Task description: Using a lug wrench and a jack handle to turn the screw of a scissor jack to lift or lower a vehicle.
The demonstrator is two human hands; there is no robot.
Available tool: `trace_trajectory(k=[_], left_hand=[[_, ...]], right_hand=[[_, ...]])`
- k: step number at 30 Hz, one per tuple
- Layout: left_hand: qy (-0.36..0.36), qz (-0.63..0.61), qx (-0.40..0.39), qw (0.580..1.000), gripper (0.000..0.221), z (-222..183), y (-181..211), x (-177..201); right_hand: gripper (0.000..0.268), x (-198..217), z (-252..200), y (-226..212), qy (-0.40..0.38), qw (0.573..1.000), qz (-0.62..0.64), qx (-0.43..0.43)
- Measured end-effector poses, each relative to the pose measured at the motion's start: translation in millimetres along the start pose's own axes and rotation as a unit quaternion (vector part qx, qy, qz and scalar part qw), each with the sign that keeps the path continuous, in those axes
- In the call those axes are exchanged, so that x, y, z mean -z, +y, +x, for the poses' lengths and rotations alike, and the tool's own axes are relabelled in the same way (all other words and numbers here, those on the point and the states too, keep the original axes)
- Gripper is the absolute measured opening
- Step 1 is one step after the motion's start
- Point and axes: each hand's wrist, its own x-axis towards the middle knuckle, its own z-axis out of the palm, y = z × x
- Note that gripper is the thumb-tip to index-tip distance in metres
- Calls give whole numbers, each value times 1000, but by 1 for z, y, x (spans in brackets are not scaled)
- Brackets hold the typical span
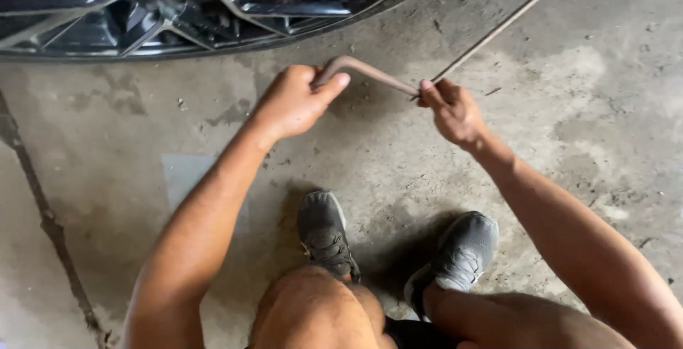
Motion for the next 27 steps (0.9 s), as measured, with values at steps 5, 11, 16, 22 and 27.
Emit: trace_trajectory(k=[5,11,16,22,27], left_hand=[[80,71,3,994,42,-17,8,28],[75,134,60,986,43,-43,2,53],[70,105,98,987,42,-52,1,46],[18,77,105,991,42,-54,2,36],[3,83,101,991,41,-54,13,35]], right_hand=[[57,-21,-13,-36,-64,996,54,7],[60,-54,-14,-35,-127,986,97,44],[62,-44,-23,-46,-128,990,58,31],[63,-42,-11,-15,-109,994,15,7],[67,-41,-20,-26,-99,995,25,-1]])
